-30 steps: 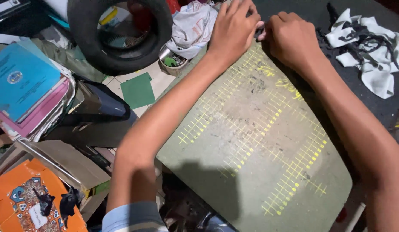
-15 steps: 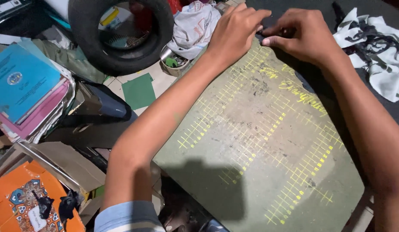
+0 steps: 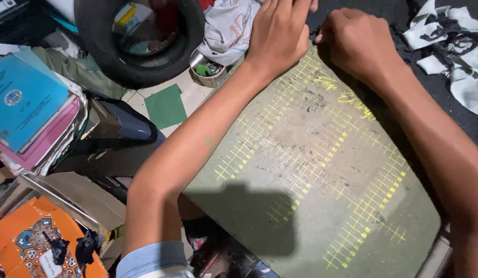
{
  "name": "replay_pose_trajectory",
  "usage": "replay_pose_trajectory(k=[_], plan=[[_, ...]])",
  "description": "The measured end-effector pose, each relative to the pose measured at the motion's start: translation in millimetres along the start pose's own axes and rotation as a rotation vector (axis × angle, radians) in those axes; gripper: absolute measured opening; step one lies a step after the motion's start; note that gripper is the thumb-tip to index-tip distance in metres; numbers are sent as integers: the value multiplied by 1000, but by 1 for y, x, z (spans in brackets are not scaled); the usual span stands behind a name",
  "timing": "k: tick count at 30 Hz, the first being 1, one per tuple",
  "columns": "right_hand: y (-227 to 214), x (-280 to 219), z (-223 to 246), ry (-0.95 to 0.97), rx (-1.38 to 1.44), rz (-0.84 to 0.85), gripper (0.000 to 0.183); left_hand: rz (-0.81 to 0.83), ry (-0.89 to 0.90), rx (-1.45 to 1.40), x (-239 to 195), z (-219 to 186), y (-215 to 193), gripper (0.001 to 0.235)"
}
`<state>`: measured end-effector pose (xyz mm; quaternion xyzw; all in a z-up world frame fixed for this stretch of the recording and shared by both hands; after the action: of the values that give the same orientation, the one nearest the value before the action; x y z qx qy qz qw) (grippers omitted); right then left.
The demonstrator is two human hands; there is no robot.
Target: Picking up and organizing small scraps of material on a cutting mat and board.
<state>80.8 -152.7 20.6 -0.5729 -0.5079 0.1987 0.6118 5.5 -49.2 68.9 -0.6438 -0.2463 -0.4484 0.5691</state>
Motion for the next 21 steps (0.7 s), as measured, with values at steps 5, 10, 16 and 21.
replay_pose_trajectory(k=[5,10,16,21], plan=[[8,4,-6,87,12,36,10,11,-269,-253,-3,20,-2,28],[-4,2,-22,209,362,55,3,379,-468,-483,-7,35,15,23],[-21,6,-23,253,841,152,15,361,-477,-527,-8,43,20,26],[-21,7,-19,207,651,121,20,392,-483,-498,-8,42,23,24]])
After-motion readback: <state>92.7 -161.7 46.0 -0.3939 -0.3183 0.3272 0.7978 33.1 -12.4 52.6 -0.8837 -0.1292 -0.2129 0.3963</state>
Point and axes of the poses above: each hand's wrist, its own x-axis towards the middle knuckle, its own y-axis out of the palm, z = x × y, the point moved 10 cm from there along x, towards the middle knuckle, and after that the axes turned 1 degree about x, right-handed, at the moved point
